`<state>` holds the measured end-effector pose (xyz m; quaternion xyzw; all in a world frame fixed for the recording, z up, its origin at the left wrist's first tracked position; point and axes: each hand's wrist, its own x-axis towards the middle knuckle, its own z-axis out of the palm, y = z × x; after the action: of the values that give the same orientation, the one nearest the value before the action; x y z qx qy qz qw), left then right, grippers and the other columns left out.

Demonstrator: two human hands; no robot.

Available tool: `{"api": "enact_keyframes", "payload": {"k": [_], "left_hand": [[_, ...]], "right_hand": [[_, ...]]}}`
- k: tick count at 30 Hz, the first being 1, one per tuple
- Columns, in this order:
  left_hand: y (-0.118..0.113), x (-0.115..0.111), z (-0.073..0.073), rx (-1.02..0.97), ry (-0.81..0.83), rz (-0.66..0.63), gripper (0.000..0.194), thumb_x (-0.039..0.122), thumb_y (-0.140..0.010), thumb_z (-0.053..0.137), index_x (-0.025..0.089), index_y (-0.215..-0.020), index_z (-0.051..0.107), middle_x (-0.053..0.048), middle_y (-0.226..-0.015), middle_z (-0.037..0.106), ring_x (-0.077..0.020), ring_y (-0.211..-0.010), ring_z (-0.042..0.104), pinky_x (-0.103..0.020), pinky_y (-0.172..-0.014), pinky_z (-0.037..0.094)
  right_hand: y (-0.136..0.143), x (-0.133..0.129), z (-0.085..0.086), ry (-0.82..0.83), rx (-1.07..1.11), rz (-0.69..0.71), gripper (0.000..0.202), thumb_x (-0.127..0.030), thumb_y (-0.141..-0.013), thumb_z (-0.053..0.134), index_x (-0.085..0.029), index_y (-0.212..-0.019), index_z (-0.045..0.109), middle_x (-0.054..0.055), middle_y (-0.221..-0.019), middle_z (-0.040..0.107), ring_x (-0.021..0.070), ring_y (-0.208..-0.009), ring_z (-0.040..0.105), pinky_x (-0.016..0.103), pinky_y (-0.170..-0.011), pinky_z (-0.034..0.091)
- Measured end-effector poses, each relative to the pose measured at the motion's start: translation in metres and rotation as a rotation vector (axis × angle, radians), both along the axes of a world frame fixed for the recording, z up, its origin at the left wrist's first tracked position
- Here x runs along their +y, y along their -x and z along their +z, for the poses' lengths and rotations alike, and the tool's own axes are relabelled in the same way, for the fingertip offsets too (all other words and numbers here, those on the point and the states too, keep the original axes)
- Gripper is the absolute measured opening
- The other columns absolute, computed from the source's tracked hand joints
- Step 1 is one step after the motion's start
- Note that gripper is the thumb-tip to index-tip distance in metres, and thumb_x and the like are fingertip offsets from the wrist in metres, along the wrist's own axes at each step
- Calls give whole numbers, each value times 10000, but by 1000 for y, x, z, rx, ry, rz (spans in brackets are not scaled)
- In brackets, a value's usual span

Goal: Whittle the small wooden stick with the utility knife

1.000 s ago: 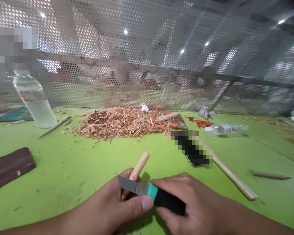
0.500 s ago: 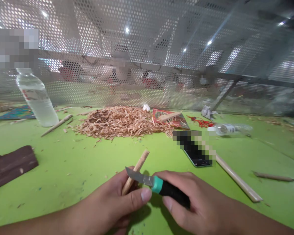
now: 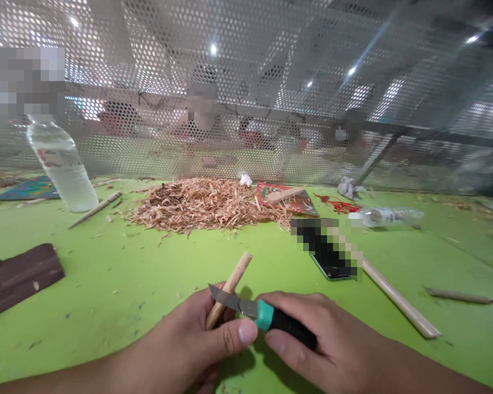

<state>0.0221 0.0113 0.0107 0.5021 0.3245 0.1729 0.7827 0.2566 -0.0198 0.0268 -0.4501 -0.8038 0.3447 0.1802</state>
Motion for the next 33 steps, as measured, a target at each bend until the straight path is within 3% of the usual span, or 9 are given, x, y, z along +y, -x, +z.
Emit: {"api": "enact_keyframes", "payload": {"k": [4, 9, 13, 16, 18, 21, 26, 33], "left_hand": [[0, -2, -1, 13, -12, 13, 477, 607, -894, 807, 234, -986, 524, 166, -524, 397, -18, -317, 333, -104, -330, 368], [-3, -5, -4, 108, -66, 49, 552, 747, -876, 718, 244, -886, 492, 138, -505, 427, -44, -330, 369, -137, -318, 287], [-5, -8, -5, 217, -104, 72, 601, 833, -857, 657, 254, -874, 500, 141, -473, 371, -69, -363, 281, -198, -352, 214], [-6, -9, -4, 248, -232, 151, 639, 861, -864, 622, 223, -849, 579, 84, -599, 456, -108, -527, 365, -234, -484, 361], [-6, -9, -4, 241, -323, 185, 643, 846, -907, 578, 205, -869, 627, 23, -755, 580, -154, -696, 477, -272, -670, 474], [-5, -9, -10, 212, -366, 160, 596, 790, -979, 523, 209, -957, 653, -26, -929, 679, -219, -881, 567, -330, -838, 505], [-4, -11, -23, 125, -329, 141, 556, 760, -993, 530, 214, -940, 619, -37, -959, 674, -257, -947, 602, -378, -900, 523], [-5, -12, -24, 43, -310, 151, 491, 691, -1008, 583, 215, -887, 610, -20, -898, 603, -213, -872, 543, -341, -848, 496]], "right_hand": [[0, -1, 2, 80, -3, -22, 250, -412, -1054, 581, -197, -1002, 695, 31, -851, 717, 176, -710, 598, 251, -672, 473], [0, -1, 6, 226, 38, -63, 386, -515, -1091, 512, -196, -957, 683, 27, -854, 673, 188, -763, 581, 256, -647, 444], [-1, 0, 8, 385, 180, -65, 393, -564, -1071, 606, -200, -929, 651, -28, -751, 562, 143, -681, 499, 231, -607, 406], [-3, 0, 5, 538, 280, -50, 462, -615, -1050, 639, -209, -849, 552, -78, -632, 429, 93, -535, 388, 207, -495, 330], [-4, 1, 3, 610, 313, -67, 514, -655, -1028, 651, -213, -807, 508, -81, -612, 426, 79, -498, 367, 192, -452, 308], [-4, 2, -1, 696, 365, -96, 552, -691, -1002, 667, -207, -790, 506, -76, -601, 458, 64, -480, 367, 162, -435, 310], [0, 2, -4, 833, 462, -95, 621, -808, -932, 655, -209, -833, 528, -93, -579, 460, 44, -421, 352, 137, -402, 343], [2, -4, -6, 994, 542, -157, 673, -866, -864, 681, -204, -953, 596, -101, -592, 472, 30, -408, 305, 109, -368, 273]]}}
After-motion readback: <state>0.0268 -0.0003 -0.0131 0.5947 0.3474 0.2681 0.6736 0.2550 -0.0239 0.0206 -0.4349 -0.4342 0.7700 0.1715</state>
